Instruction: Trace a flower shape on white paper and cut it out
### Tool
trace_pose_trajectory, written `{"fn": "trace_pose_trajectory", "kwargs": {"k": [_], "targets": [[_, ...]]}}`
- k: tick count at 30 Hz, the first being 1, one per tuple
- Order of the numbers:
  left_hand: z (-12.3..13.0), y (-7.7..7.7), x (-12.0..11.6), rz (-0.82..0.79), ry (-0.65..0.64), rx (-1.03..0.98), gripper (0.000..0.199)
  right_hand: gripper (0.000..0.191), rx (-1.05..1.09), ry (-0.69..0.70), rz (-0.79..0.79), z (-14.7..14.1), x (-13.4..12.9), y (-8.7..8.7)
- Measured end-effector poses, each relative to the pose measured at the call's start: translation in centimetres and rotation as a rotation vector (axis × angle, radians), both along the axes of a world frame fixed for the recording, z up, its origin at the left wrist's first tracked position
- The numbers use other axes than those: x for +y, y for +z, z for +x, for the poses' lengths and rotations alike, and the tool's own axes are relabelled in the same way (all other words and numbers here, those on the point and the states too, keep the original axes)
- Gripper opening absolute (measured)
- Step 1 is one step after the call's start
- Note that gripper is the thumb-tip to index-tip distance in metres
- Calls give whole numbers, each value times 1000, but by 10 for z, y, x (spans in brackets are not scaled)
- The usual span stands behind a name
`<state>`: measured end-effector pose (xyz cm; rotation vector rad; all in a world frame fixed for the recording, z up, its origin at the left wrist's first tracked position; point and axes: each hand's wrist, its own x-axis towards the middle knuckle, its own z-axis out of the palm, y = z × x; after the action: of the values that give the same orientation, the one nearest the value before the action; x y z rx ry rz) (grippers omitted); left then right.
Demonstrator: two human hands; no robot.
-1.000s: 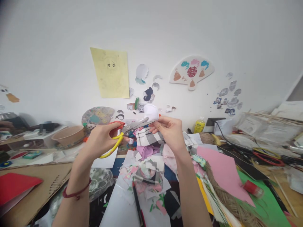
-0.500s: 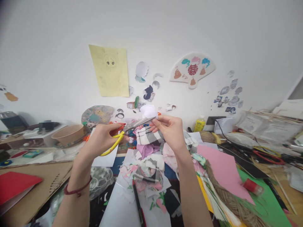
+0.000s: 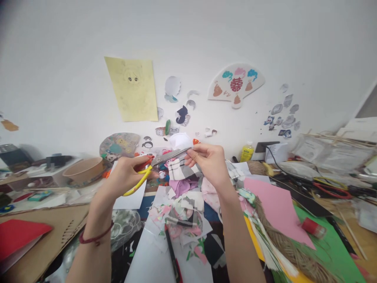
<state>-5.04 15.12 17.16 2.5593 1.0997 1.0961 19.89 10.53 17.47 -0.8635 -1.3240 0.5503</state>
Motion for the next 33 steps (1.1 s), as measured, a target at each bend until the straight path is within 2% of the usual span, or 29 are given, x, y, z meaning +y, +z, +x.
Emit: {"fn": "trace_pose_trajectory", "kwargs": {"k": [13,24,33], "targets": [[-1,-3,2,-29,-30,-40,52,22,15,-4,15,-3,-1,-1],[-3,-4,2,8,-35,-36,46,17,65,50,101,-2,-6,2],[-2,-2,-2,30,-18,-32,49,14,29,-25,202,-2,-5,1]]}}
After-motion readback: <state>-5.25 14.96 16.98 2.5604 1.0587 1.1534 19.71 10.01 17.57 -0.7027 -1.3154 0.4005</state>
